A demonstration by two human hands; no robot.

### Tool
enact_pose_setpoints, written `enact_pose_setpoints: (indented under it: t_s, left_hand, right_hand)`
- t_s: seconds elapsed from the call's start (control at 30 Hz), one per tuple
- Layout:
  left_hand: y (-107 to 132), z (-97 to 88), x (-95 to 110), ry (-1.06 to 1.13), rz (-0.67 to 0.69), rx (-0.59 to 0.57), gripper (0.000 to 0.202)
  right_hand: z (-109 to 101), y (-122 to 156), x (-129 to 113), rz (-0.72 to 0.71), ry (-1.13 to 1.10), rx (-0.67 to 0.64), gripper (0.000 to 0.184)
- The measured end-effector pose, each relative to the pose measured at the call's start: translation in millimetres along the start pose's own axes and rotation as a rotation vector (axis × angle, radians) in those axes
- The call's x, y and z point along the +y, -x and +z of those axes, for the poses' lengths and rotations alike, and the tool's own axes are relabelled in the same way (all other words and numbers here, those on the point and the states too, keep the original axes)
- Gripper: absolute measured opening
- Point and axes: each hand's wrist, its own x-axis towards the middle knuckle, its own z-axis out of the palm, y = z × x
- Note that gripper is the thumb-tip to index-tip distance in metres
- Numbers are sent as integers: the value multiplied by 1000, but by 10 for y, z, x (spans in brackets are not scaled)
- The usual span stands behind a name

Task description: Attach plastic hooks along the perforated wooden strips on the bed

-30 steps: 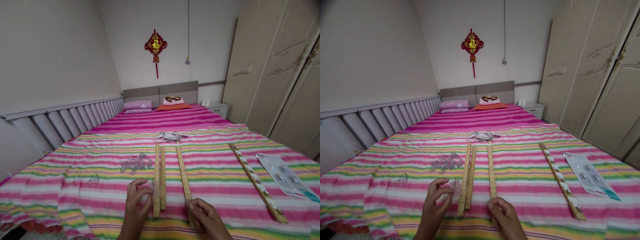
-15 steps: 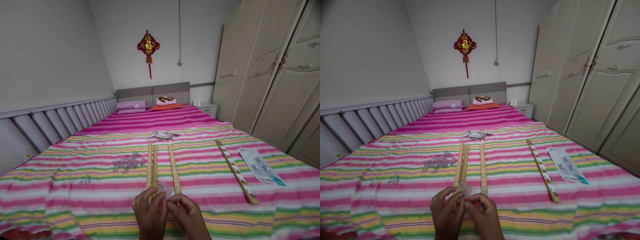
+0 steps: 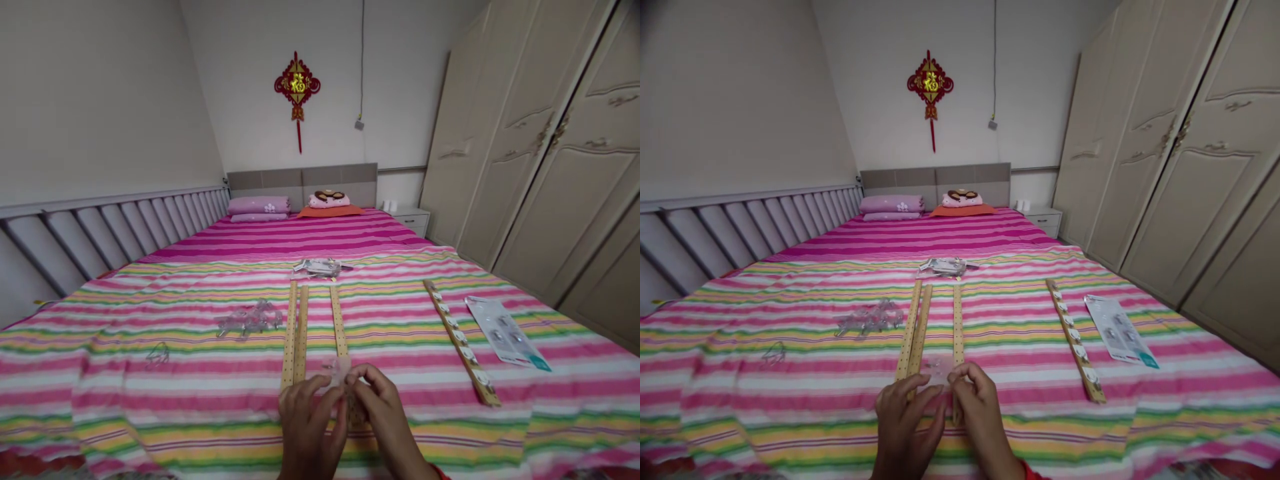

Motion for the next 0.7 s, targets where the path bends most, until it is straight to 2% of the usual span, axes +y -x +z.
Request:
enact_pose_setpoints:
  t_s: [0.07, 0.13, 0.2, 0.27, 0.4, 0.5, 0.7]
  left_hand:
    - [-43, -9, -47, 128, -103, -71, 16]
    - [-133, 0, -141, 298, -316, -199, 14]
    - [-242, 56, -250, 454, -549, -347, 21]
    - [-330, 164, -341, 559, -709, -471, 25]
    - [-356, 444, -415, 705, -847, -627, 29]
    - [-280, 614, -434, 775, -891, -649, 27]
    - [-129, 853, -564, 794, -1012, -581, 22]
  right_hand:
    - [-141, -122, -19, -38, 60, -44, 18]
    - [-280, -246, -46, -76, 123, -93, 13]
    - [-400, -365, -73, -75, 166, -160, 9]
    - [-491, -481, -90, -50, 195, -230, 9]
    - [-595, -707, -66, 17, 249, -375, 8]
    - [-624, -858, 10, 60, 271, -412, 8]
    - [-600, -1093, 182, 122, 306, -422, 13]
